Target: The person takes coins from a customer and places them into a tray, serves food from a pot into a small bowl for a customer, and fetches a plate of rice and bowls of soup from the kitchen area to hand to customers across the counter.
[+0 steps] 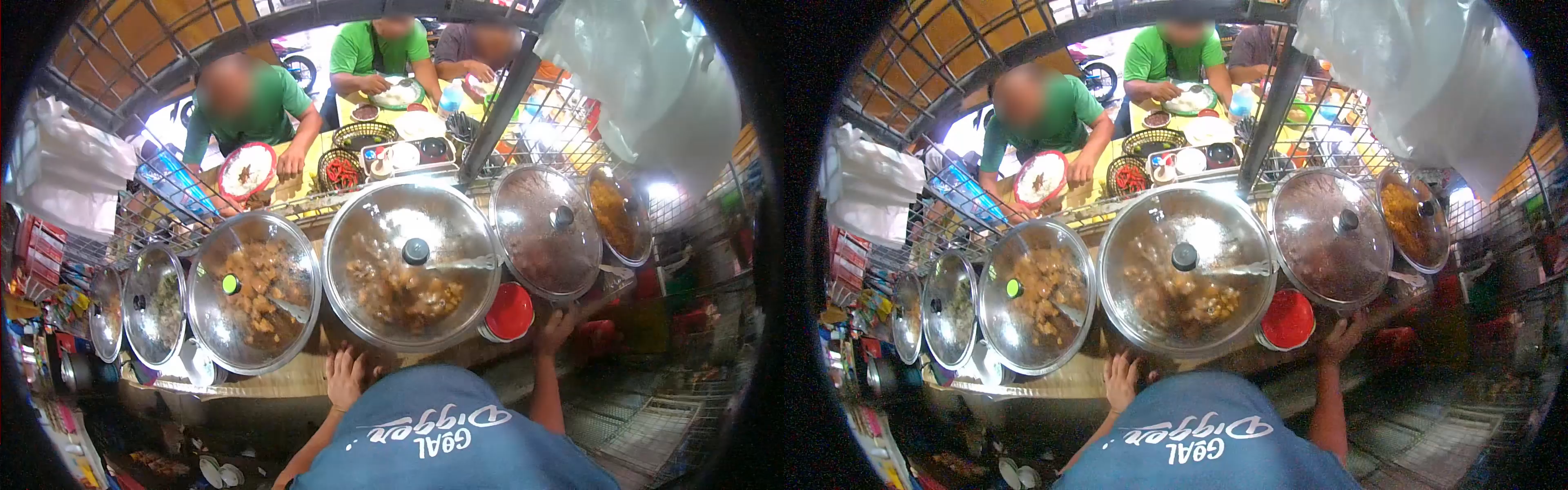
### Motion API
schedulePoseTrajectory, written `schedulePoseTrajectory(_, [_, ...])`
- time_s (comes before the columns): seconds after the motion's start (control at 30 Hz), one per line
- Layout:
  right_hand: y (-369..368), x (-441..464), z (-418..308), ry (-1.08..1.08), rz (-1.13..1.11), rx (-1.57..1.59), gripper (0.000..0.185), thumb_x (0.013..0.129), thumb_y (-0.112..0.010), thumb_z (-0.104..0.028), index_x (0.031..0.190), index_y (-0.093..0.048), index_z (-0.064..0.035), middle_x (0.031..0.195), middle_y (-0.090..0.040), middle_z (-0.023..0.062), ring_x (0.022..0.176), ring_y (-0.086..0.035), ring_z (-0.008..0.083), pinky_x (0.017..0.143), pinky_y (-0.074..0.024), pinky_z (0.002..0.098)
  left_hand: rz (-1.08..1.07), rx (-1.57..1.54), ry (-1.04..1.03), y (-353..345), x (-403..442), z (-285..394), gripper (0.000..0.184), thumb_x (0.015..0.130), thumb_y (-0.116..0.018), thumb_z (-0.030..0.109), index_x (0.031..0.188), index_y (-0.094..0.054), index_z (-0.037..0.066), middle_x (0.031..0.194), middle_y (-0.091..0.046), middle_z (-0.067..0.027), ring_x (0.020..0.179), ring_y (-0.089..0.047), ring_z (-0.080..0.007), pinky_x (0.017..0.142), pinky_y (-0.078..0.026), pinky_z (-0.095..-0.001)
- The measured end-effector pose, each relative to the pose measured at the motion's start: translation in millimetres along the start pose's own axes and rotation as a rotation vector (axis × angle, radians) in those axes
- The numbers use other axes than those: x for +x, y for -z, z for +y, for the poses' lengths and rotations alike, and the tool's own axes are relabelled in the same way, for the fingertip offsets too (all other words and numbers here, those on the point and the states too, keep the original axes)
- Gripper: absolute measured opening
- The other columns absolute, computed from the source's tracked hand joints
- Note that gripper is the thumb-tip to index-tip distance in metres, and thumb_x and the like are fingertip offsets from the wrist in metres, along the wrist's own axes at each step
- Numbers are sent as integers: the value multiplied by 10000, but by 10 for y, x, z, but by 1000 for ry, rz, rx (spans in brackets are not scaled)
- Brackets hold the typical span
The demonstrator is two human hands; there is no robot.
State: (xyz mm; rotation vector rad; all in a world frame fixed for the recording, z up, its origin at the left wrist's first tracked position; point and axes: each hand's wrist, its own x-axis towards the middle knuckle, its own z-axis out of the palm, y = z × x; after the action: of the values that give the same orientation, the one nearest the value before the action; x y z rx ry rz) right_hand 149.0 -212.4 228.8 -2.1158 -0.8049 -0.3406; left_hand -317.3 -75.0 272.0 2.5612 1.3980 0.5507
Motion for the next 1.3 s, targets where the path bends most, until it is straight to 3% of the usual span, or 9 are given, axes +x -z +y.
schedulePoseTrajectory(0.23, [14,-43,-32,0,42,-118,512,953,-430,-326,1296,-467,52,1355,-450,274,1272,-396,431,1093,-249,499,0,-29,-15,21,25,10,396,818,-675,382,1095,-630,102,1212,-548,-154,1220,-490,-332,1035,-340,-508])
schedulePoseTrajectory(0.9, [40,15,-140,95,43,-61,492,965,-406,-304,1303,-456,50,1337,-459,274,1264,-410,429,1083,-267,502,13,-43,8,3,44,32,406,816,-677,380,1113,-635,106,1208,-549,-153,1221,-482,-336,1032,-338,-514])
schedulePoseTrajectory(1.03, [66,11,-255,23,18,19,504,968,-406,-323,1302,-456,50,1330,-462,273,1254,-414,434,1075,-273,502,15,2,-22,-111,-34,-85,413,817,-676,379,1128,-633,110,1210,-548,-146,1223,-477,-333,1042,-326,-515])
schedulePoseTrajectory(1.3, [70,67,-161,120,28,-10,506,959,-407,-319,1303,-458,49,1327,-465,266,1263,-408,429,1077,-270,508,6,-61,31,52,54,70,419,821,-666,396,1123,-630,108,1222,-542,-140,1228,-473,-327,1056,-312,-509])
